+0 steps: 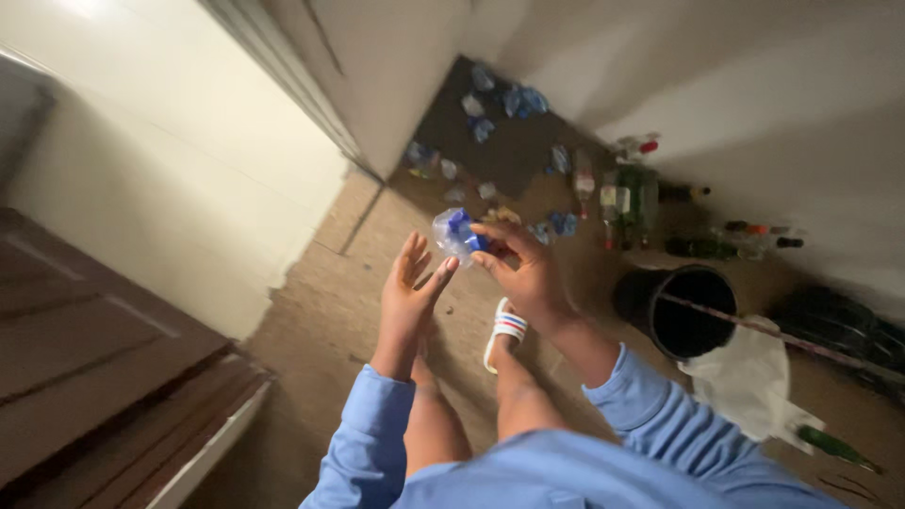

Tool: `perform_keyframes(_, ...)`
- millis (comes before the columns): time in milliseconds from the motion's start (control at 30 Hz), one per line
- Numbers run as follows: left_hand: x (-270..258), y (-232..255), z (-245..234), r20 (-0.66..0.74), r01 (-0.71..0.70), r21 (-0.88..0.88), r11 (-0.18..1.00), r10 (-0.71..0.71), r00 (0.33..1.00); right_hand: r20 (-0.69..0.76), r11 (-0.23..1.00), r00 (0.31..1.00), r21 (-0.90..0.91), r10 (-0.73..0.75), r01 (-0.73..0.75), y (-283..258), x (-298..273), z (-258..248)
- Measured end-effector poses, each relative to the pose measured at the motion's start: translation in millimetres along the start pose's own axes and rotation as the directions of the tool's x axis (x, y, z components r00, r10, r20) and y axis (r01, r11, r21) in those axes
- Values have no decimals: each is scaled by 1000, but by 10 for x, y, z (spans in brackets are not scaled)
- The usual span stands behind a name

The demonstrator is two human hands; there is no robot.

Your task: The person picks up plastic bottles and debris from the floor and place them into a white plastic bag.

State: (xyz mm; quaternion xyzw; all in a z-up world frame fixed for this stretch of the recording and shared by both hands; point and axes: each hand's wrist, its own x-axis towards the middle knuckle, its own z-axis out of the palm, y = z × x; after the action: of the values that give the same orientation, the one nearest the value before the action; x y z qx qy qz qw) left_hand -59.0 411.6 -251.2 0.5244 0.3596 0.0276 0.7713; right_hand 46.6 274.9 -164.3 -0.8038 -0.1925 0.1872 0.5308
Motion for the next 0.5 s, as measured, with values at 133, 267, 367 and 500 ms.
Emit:
perform_keyframes(133,-284,576,-125,83,-100,-252,963,124,989,69,986,984,-34,-162,165,-759,-90,-119)
perform_keyframes(267,-499,1107,-204,131,-149,-351,924,206,970,85,854,881,-219,-465,472,-1311,-80,-170)
perform_keyframes(367,-640,1433,-320,154,90,-456,885,-21,988,170,796,835,-253,-523,550,-1661,-196,-175)
perform_keyframes(500,-737,1691,-507,422,210,-545,812,49,905,199,721,762,-248,-616,647,-2020,-281,-117)
